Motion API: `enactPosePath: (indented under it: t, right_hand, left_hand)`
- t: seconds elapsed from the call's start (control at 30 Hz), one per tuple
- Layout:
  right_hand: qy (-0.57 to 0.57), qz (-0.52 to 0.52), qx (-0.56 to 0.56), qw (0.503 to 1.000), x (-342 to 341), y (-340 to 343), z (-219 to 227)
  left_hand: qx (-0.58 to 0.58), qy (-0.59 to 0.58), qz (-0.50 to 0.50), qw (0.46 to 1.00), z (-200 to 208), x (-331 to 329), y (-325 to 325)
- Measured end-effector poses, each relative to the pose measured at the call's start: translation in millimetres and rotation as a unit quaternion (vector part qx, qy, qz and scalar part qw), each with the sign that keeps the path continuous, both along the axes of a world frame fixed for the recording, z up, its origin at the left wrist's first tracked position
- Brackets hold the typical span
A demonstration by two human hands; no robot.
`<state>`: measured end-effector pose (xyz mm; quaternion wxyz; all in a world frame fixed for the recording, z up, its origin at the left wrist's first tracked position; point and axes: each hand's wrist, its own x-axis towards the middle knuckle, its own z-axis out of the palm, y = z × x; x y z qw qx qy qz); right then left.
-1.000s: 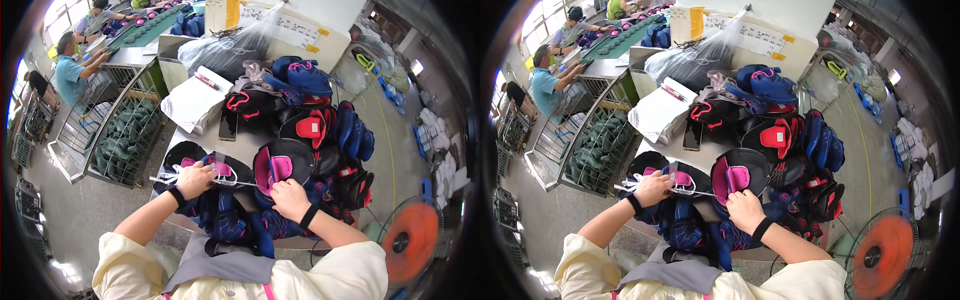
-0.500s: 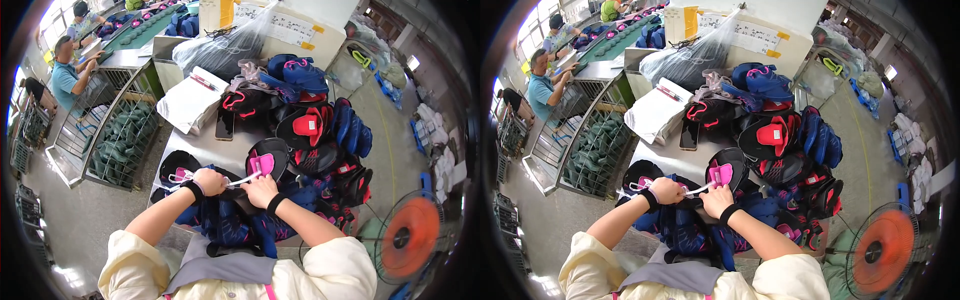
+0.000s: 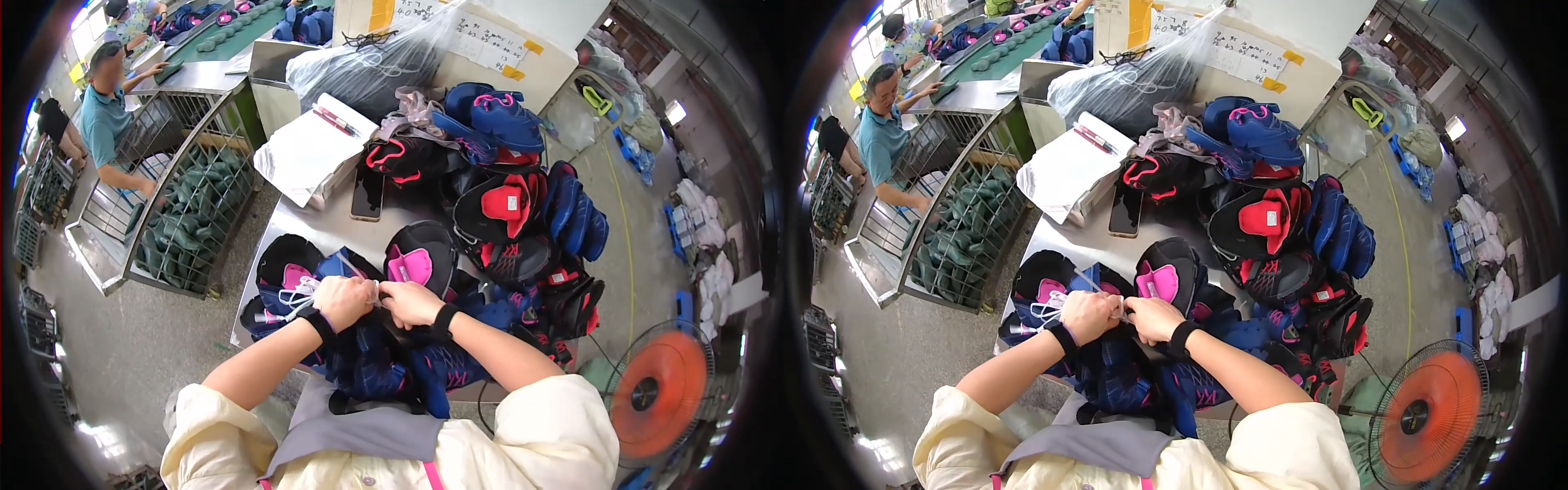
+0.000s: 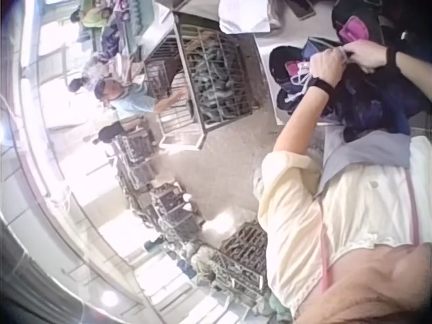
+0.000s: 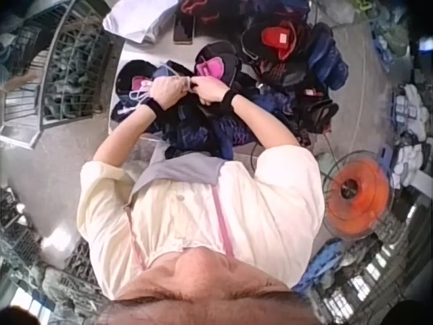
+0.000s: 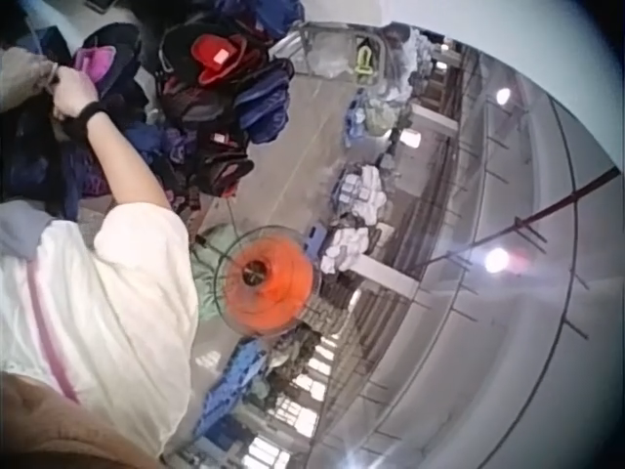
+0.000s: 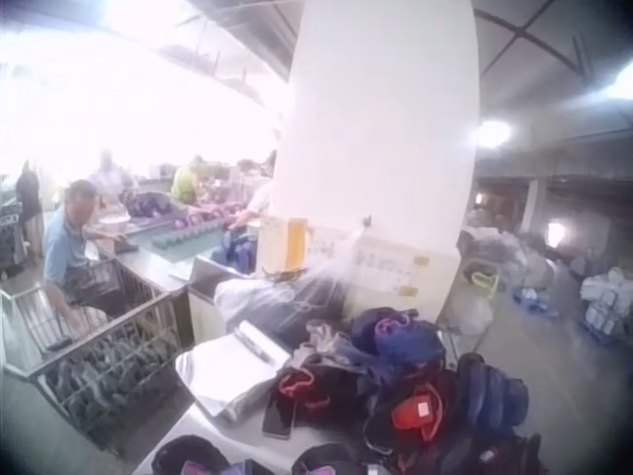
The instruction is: Gathering shoe components from bags and arranging them on an assembly line table.
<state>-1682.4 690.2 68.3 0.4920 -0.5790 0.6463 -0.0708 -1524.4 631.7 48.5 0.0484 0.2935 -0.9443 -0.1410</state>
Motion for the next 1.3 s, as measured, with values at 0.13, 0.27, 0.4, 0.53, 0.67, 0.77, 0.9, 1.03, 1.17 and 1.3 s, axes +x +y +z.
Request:
enactPosePath:
  t: [0.13, 0.27, 0.4, 0.53, 0.67, 0.77, 0.9, 1.03, 1.17, 1.3]
  right_hand:
    - [-0.098, -0.117, 0.004, 0.988, -6.4, 6.2, 0.5]
    - [0.009, 0.014, -0.174, 0.985, -13.3, 4.6, -28.7]
    - [0.186, -0.032, -0.255, 0.948, 5.8, 6.5, -36.9]
    - [0.209, -0.068, -0.305, 0.927, 15.2, 13.6, -40.3]
    - [0.201, -0.08, -0.324, 0.921, 15.7, 16.6, -38.6]
    - [0.068, -0.124, -0.327, 0.934, 13.3, 22.2, -38.4]
    - [-0.077, -0.179, -0.242, 0.951, 9.6, 26.3, -37.5]
    - [-0.192, -0.305, -0.099, 0.927, 4.9, 11.8, -19.2]
    - [-0.234, -0.335, -0.388, 0.826, 7.9, 17.7, -38.2]
    - [-0.002, -0.245, -0.413, 0.877, 20.0, 13.5, -25.5]
  left_hand:
    - [0.022, 0.041, -0.022, 0.999, -9.7, 6.5, -1.0]
    - [0.031, 0.051, 0.011, 0.998, -9.9, -3.9, 2.3]
    - [0.043, 0.1, 0.011, 0.994, -14.2, -3.6, 3.7]
    - [0.082, 0.085, -0.012, 0.993, -3.1, -1.6, 1.0]
    - [0.164, -0.015, 0.059, 0.985, 6.3, -7.2, -3.8]
    - [0.22, 0.057, 0.101, 0.969, -5.2, 0.8, -0.7]
    - [0.256, 0.133, 0.134, 0.948, -13.6, 4.5, 5.3]
    - [0.268, 0.163, 0.132, 0.94, -16.6, 9.7, 6.2]
    - [0.287, 0.155, 0.142, 0.934, -10.0, 7.2, 5.8]
    - [0.274, 0.14, 0.139, 0.941, -5.6, 8.1, 3.8]
